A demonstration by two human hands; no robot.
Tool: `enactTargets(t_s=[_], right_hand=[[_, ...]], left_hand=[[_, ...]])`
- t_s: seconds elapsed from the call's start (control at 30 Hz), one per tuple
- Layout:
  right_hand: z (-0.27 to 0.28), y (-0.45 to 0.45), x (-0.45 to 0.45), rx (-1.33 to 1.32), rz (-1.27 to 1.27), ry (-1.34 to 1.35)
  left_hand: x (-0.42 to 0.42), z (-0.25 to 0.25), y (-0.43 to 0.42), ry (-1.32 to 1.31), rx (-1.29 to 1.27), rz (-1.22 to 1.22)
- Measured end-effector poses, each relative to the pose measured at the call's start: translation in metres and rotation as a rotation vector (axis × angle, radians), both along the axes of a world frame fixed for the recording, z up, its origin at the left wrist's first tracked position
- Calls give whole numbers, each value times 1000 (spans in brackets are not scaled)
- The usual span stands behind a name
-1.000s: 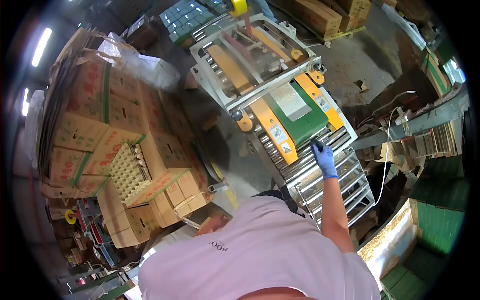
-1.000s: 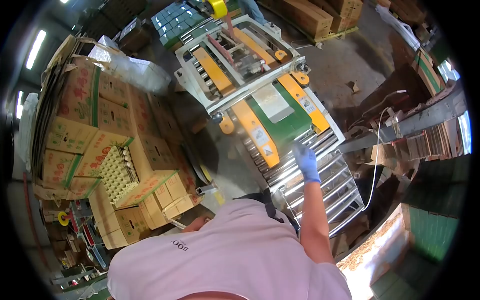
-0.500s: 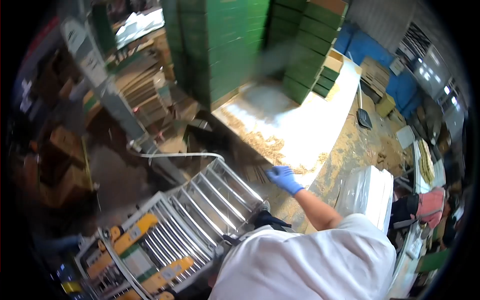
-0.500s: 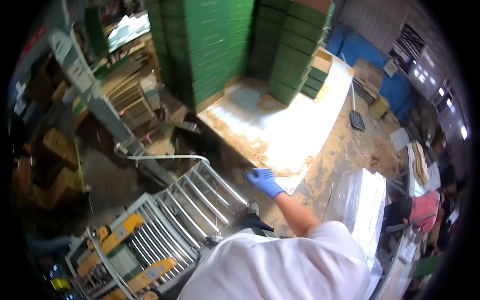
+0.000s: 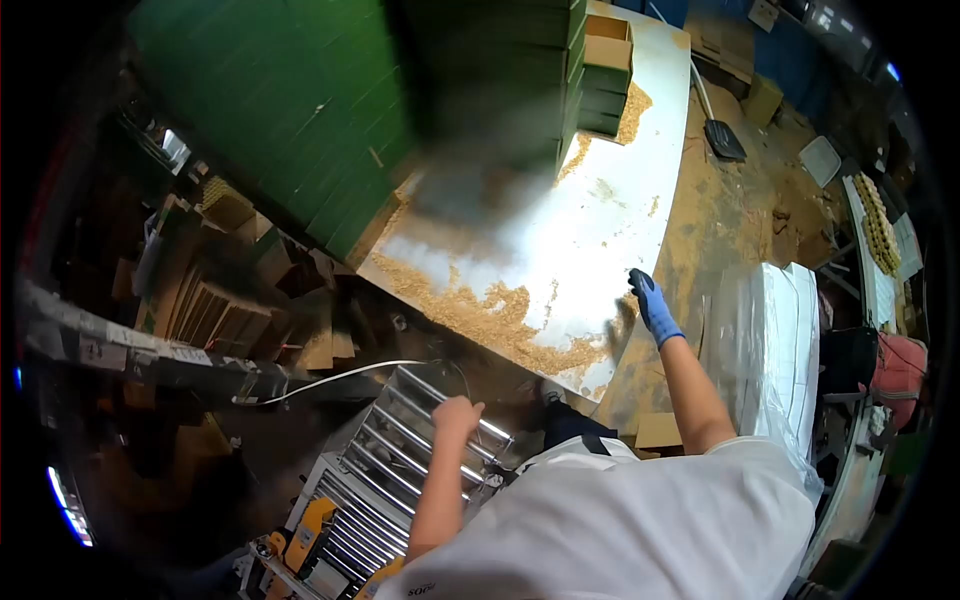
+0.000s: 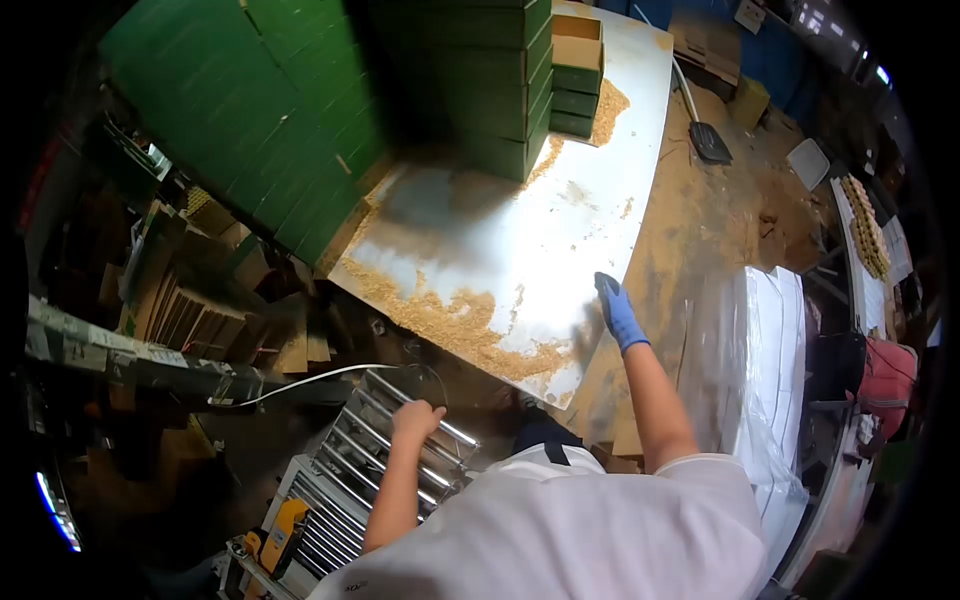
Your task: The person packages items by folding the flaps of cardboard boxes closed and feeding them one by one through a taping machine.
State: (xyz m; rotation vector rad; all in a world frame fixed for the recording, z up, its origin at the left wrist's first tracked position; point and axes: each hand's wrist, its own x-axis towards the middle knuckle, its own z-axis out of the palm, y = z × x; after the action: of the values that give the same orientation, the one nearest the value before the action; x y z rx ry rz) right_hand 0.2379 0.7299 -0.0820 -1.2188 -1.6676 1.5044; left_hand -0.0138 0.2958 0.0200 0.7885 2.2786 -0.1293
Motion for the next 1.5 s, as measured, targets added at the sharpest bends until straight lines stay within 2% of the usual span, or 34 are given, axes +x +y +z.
enactTargets(t_s=[0.03,0.1,0.17,0.2,0.23,0.27,0.3,0.33,0.37,0.43,0.5,0.57,0.6,0.63,0.67,0.7,0.77,0.87,1.07,1.17,1.2,1.27,1.33,1.4,1.5], right_hand=[[-12,26,-14,44,43,-26],[-23,80,-51,-19,56,93],[-19,132,-95,-21,84,178],[-35,156,-115,265,133,130],[-27,184,-140,296,97,78],[-18,212,-166,325,61,24],[-1,241,-195,222,-1,39],[16,270,-224,120,-69,58],[14,300,-248,157,-81,141],[45,353,-289,413,-81,124],[75,385,-325,493,-96,210],[72,416,-365,392,-117,377],[52,436,-383,336,-48,471],[56,435,-380,389,-25,351],[60,431,-386,398,-41,358],[40,438,-400,408,-56,366],[18,460,-419,342,-45,326],[70,430,-384,451,33,249],[75,408,-370,484,31,156],[74,388,-357,551,64,149],[86,372,-348,481,93,135],[106,336,-328,393,142,126],[77,317,-324,433,49,17],[62,298,-313,432,111,-53],[88,232,-285,427,86,17]], left_hand=[[-12,18,38,67,11,-82],[-49,40,111,56,138,-74],[-91,46,173,25,437,-47],[-117,28,204,59,655,-32],[-142,9,243,92,890,-19],[-163,13,285,-49,1024,142],[-185,26,329,-197,1139,304],[-210,43,366,-109,1248,307],[-235,63,396,-15,1344,308],[-272,106,451,25,1600,308],[-299,152,494,153,1669,204],[-311,177,530,-63,1797,188],[-314,186,540,-135,1711,151],[-308,188,554,-95,1729,194],[-299,185,563,20,1757,125],[-289,184,571,138,1782,54],[-290,176,582,114,1832,139],[-287,175,584,59,1842,218],[-284,174,567,4,1877,190],[-278,176,541,80,1842,173],[-275,175,530,126,1825,171],[-270,171,508,90,1858,156],[-271,162,485,68,1909,132],[-276,145,461,63,1910,103],[-261,135,416,-90,1915,159]])
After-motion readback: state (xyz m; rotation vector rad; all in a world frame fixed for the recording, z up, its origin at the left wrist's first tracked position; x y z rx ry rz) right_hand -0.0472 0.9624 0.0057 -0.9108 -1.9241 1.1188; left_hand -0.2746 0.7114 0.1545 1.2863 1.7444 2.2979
